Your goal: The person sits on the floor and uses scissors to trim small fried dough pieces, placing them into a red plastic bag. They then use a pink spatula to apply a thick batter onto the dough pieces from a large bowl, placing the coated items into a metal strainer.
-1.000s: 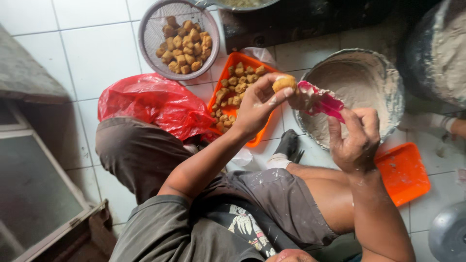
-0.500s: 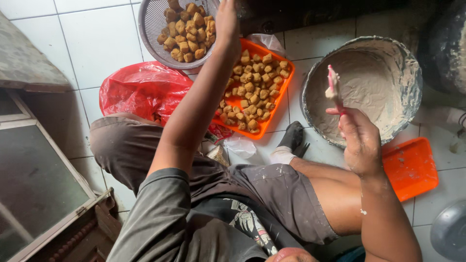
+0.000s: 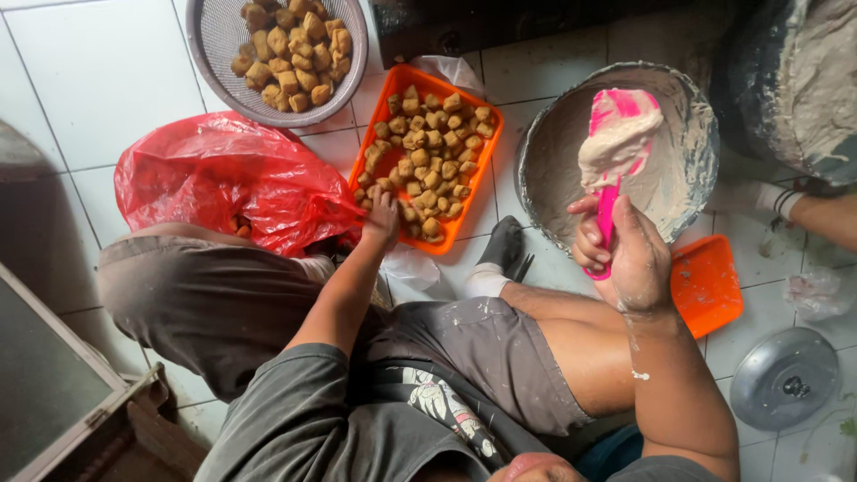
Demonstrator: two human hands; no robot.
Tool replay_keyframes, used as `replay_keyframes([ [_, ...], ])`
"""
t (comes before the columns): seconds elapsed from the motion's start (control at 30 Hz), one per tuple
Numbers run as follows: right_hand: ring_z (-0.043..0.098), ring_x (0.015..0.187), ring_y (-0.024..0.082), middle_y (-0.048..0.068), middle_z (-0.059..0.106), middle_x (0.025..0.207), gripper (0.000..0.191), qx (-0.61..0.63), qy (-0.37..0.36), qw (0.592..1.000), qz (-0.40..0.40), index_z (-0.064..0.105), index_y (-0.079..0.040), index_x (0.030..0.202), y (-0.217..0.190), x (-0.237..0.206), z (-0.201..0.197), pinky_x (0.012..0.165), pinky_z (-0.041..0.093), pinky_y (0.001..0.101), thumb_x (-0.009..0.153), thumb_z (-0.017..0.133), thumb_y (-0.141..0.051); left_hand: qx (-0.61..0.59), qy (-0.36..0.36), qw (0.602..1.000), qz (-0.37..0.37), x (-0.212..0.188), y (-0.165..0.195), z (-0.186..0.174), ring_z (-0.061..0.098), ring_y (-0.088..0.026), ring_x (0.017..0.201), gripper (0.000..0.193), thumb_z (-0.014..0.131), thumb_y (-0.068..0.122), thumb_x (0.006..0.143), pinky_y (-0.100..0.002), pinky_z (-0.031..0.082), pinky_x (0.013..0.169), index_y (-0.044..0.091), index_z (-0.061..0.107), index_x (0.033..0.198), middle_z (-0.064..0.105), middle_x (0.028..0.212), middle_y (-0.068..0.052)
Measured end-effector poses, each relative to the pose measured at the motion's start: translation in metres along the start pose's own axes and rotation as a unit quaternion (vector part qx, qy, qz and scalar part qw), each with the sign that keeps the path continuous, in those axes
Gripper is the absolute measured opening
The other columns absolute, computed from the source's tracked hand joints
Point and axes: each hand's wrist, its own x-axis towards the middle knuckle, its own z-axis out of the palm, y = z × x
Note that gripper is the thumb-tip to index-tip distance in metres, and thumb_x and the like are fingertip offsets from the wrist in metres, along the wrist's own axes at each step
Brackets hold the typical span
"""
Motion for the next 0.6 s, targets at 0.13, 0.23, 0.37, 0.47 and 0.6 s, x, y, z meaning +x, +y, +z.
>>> replay_keyframes([
  [0.13,0.034,0.055,0.007,0.001,0.043,0.075,0.048,-0.031,0.008,0.999,-0.021,0.058,0.003,0.119,-0.001,-0.005,0.008,0.052,0.029,0.0245,0.114,0.042,-0.042,0.141,-0.009,0.983,0.117,-0.002,-0.014,0.009,0.05,-0.03,0.135,0.044,0.057,0.02,0.101,-0.04,0.039,0.116,0.002,0.062,0.14,0.059,0.144,-0.011],
  [0.23,0.037,0.055,0.009,0.001,0.045,0.074,0.041,-0.055,0.017,0.998,-0.036,0.057,0.0,0.116,-0.001,-0.005,0.015,0.052,0.032,0.0254,0.112,0.044,-0.038,-0.041,0.034,0.997,0.05,0.002,-0.021,-0.001,0.053,-0.026,0.134,0.03,0.052,0.019,0.104,-0.042,0.047,0.111,0.012,0.064,0.131,0.062,0.137,-0.006],
  [0.37,0.042,0.063,0.01,0.002,0.049,0.081,0.029,-0.059,-0.01,0.997,-0.052,0.055,-0.001,0.114,0.004,-0.004,0.015,0.061,0.037,0.0262,0.112,0.049,-0.03,-0.235,0.349,0.907,0.011,0.006,-0.009,-0.024,0.066,-0.026,0.115,0.03,0.067,0.022,0.094,-0.043,0.056,0.091,0.021,0.067,0.124,0.069,0.122,-0.008],
  [0.47,0.038,0.06,0.007,-0.001,0.046,0.077,0.022,-0.064,-0.011,0.996,-0.064,0.056,-0.002,0.112,0.011,-0.004,0.01,0.058,0.033,0.0248,0.113,0.055,-0.024,-0.538,0.246,0.806,-0.031,0.019,0.024,-0.074,0.075,-0.019,0.098,0.032,0.075,0.02,0.094,-0.03,0.063,0.081,0.021,0.074,0.126,0.074,0.116,-0.008],
  [0.6,0.038,0.054,0.005,-0.003,0.045,0.068,0.018,-0.111,0.034,0.987,-0.112,0.063,-0.002,0.109,0.017,-0.006,0.012,0.052,0.032,0.0229,0.109,0.066,-0.019,-0.784,0.161,0.576,0.168,0.0,0.068,-0.155,0.07,-0.016,0.101,0.038,0.075,0.021,0.095,-0.03,0.06,0.087,0.003,0.062,0.126,0.074,0.111,-0.01],
])
